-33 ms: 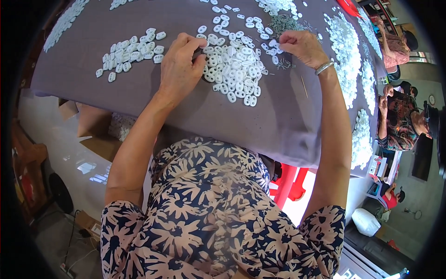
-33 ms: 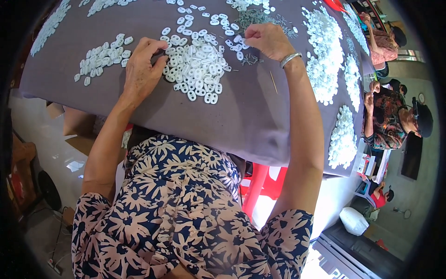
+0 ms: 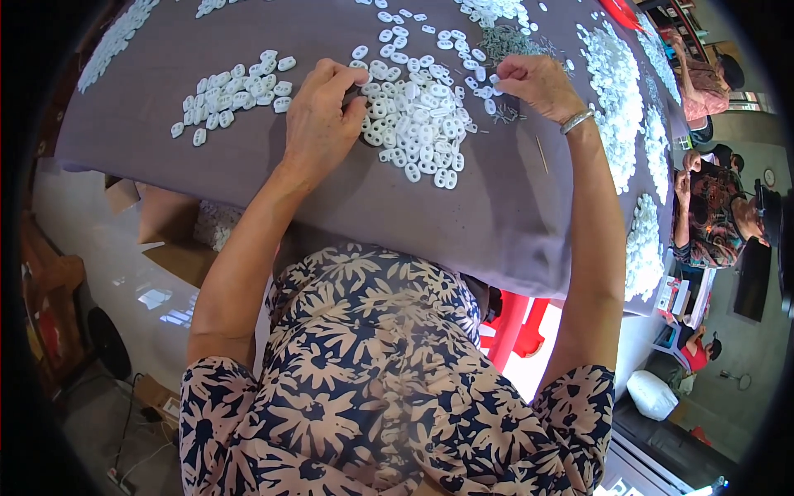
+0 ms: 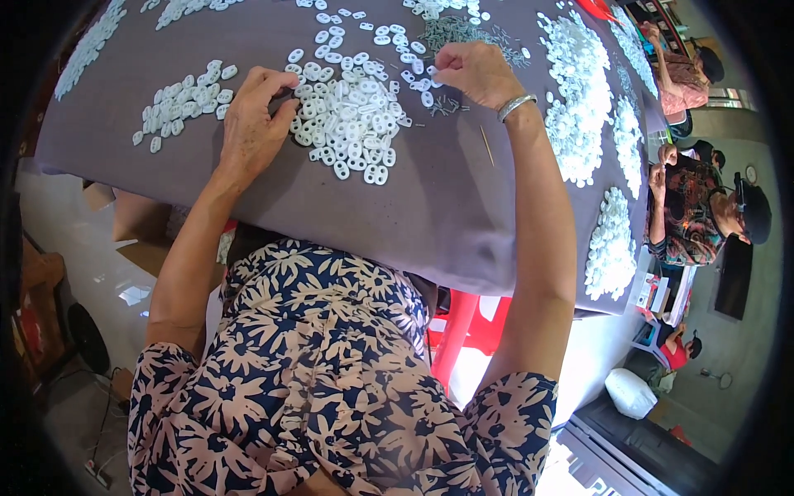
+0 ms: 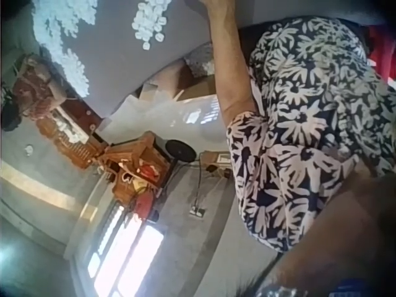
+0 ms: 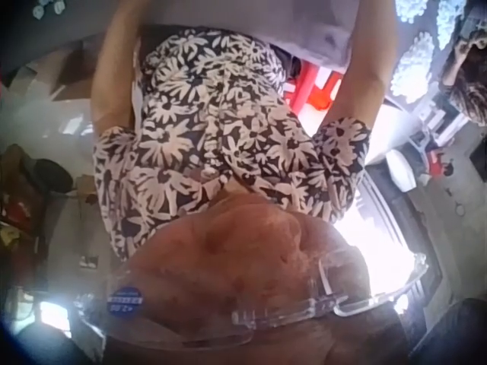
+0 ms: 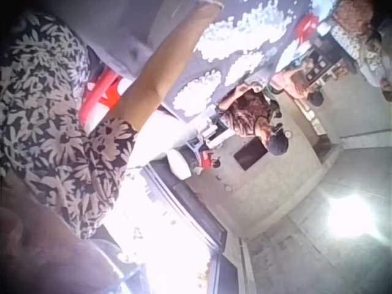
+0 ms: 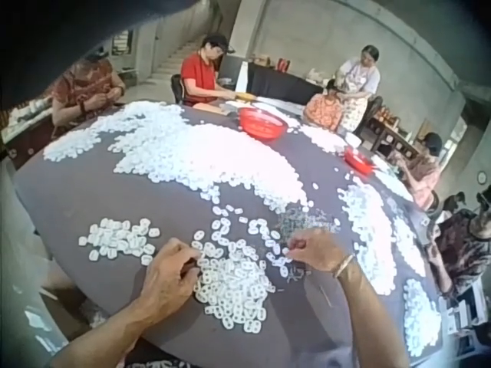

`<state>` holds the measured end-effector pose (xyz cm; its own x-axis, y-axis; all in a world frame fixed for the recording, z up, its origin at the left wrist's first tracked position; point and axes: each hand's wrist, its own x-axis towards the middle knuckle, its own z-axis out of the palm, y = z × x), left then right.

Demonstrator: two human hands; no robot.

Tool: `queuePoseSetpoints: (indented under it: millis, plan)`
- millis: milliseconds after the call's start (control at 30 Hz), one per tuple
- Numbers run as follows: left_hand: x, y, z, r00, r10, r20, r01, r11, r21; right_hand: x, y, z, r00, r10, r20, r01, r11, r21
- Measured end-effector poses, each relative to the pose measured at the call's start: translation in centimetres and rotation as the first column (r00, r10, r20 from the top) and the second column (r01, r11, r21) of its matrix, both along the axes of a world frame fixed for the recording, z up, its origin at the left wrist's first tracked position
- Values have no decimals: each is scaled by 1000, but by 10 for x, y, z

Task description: The person sorts and inspects small white plastic components by hand on a table.

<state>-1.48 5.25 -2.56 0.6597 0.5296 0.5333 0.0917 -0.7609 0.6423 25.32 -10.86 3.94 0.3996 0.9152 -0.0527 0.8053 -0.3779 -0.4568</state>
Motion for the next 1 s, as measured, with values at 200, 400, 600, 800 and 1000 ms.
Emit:
queuePoseSetpoints:
  millis: [200,400,600,800,1000]
  plan:
    - [1,-2,1,1000,-4,-11,3,999,-34,-8,10,-3,995,47,86,-51,998,45]
    - [1,-2,3,1000,-7,-16,7,999,-46,-27,32,-15,989,151,-3,-149,982,112]
    - [2,-2,3,1000,-22,-12,22,999,-45,1,9,-6,999,-40,-18,44,956,289]
    - [1,-3,6,997,-7,71,15,993,-117,3,-2,-19,998,-15,69,0,979,202]
    - [5,-10,16,985,-42,166,52,997,-58,-10,5,-20,987,-1,163,-26,987,160]
